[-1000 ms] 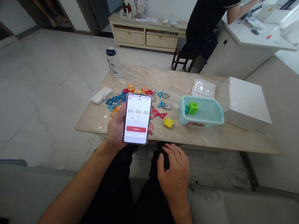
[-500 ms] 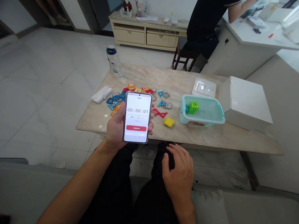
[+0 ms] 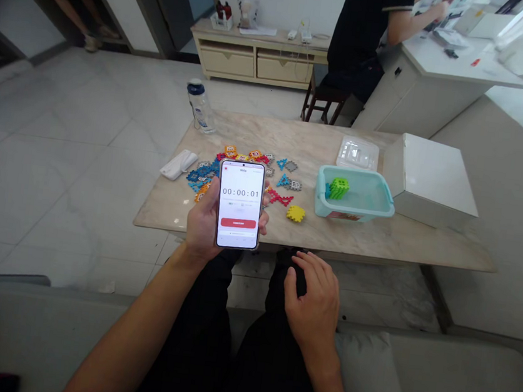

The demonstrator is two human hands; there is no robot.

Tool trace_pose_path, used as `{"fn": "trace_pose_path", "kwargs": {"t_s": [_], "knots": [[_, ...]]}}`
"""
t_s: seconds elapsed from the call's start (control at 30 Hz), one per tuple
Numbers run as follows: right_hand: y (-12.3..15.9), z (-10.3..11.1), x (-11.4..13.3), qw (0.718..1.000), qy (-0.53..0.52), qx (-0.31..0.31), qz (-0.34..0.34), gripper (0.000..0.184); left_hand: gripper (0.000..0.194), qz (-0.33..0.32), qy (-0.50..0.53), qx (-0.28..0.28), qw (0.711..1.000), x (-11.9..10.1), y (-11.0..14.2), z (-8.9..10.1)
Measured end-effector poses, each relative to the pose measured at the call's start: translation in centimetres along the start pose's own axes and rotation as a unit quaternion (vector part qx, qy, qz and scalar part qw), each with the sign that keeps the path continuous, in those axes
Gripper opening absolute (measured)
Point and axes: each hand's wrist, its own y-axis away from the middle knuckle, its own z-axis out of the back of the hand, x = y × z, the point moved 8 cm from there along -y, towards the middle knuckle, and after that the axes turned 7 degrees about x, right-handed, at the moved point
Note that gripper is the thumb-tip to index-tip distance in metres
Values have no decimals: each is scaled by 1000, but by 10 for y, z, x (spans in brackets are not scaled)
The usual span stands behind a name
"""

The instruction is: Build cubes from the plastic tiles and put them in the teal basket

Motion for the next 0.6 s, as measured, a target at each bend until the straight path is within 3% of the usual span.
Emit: {"fn": "trace_pose_path", "kwargs": {"t_s": [0.6], "knots": [[0,1,-2,1000,-2,-2,-6,22,76,-19,7,-9,1000,-10,4,-1]]}}
